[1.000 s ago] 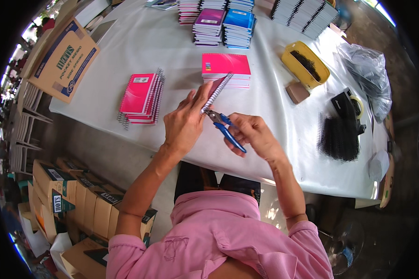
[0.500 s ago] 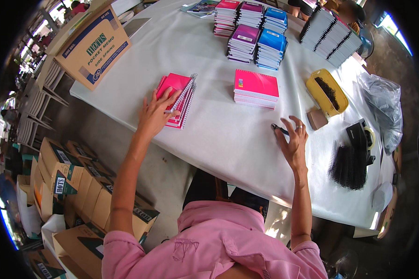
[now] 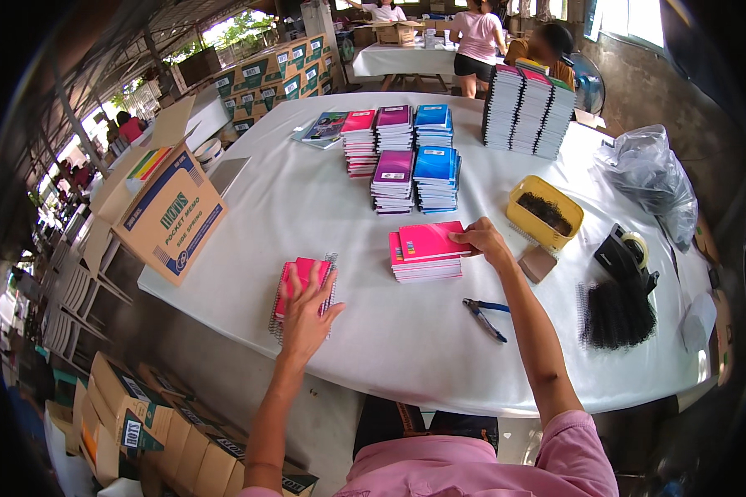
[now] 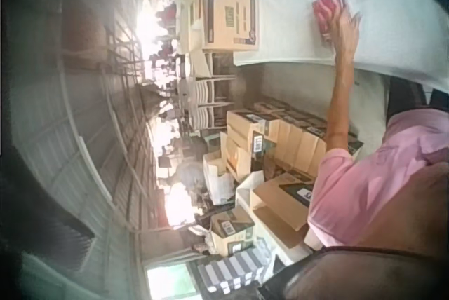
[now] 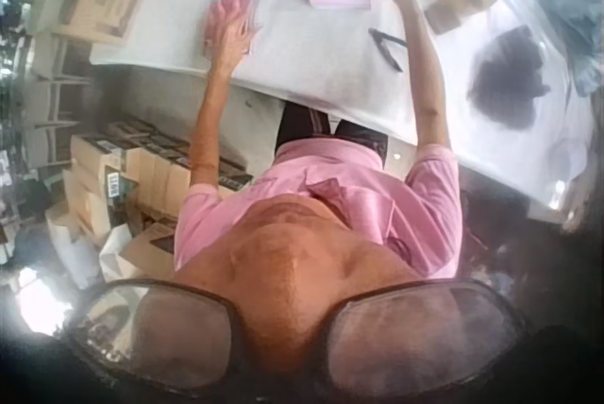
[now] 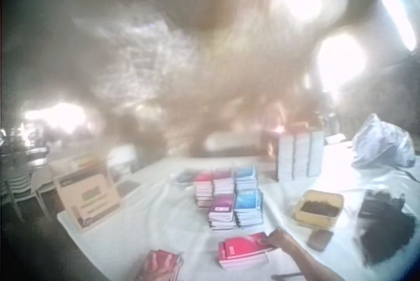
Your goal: The person assembles spiral-bound notebooks by inserting a metal coil into the punched holes of a pink notebook cover and pages. They use pliers to secure the ends of the coil and a small block to smooth the binding. The finished notebooks are stacked on the table.
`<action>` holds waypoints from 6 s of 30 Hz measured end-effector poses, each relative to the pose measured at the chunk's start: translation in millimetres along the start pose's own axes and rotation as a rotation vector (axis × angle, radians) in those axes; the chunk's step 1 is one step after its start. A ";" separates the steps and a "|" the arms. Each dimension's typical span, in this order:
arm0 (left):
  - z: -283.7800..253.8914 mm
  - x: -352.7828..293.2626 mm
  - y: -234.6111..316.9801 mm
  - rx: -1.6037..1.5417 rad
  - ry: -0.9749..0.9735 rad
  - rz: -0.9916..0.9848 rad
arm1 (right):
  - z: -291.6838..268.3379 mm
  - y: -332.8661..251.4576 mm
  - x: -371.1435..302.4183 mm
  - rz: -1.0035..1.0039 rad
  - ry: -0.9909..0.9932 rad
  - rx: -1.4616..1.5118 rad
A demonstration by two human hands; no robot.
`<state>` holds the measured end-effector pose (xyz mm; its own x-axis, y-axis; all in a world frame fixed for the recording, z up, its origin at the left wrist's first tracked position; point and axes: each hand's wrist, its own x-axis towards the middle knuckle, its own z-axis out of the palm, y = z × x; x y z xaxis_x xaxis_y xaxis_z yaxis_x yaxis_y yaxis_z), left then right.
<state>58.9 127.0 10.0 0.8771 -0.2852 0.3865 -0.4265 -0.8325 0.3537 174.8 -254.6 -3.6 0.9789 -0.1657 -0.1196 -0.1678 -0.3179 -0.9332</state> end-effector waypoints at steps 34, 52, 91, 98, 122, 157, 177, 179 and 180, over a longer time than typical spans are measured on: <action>68.9 18.6 122.1 -0.053 -0.465 0.311 | -79.2 70.0 -130.6 -0.604 0.414 0.091; 62.6 31.7 121.2 -0.018 -0.557 0.316 | -187.7 158.8 -134.5 -0.101 0.688 -1.377; 67.7 46.5 114.5 -0.016 -0.614 0.311 | -16.8 13.7 -151.4 -0.620 -0.417 -0.329; 60.3 44.6 118.8 0.043 -0.634 0.284 | -8.0 5.6 -162.6 -0.678 -0.297 -0.514; 50.3 33.0 125.3 0.038 -0.849 0.419 | -144.1 98.1 -56.4 -0.158 0.089 -0.915; 57.3 30.2 100.0 0.032 -0.518 0.354 | -20.7 -2.7 -109.6 -0.154 -0.910 -0.143; 57.1 31.6 82.6 0.051 -0.457 0.315 | -4.0 -25.9 -105.3 -0.194 -0.921 -0.200; 54.1 32.5 85.9 0.063 -0.455 0.294 | -6.1 -11.9 -104.6 -0.159 -0.787 -0.193; 55.5 31.5 83.5 0.043 -0.434 0.295 | -5.9 -13.3 -105.4 -0.170 -0.814 -0.150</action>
<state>63.2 22.1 4.4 0.7356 -0.6735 0.0732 -0.6679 -0.7029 0.2444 73.2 -238.3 23.4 0.7612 0.6015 -0.2425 0.0318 -0.4081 -0.9124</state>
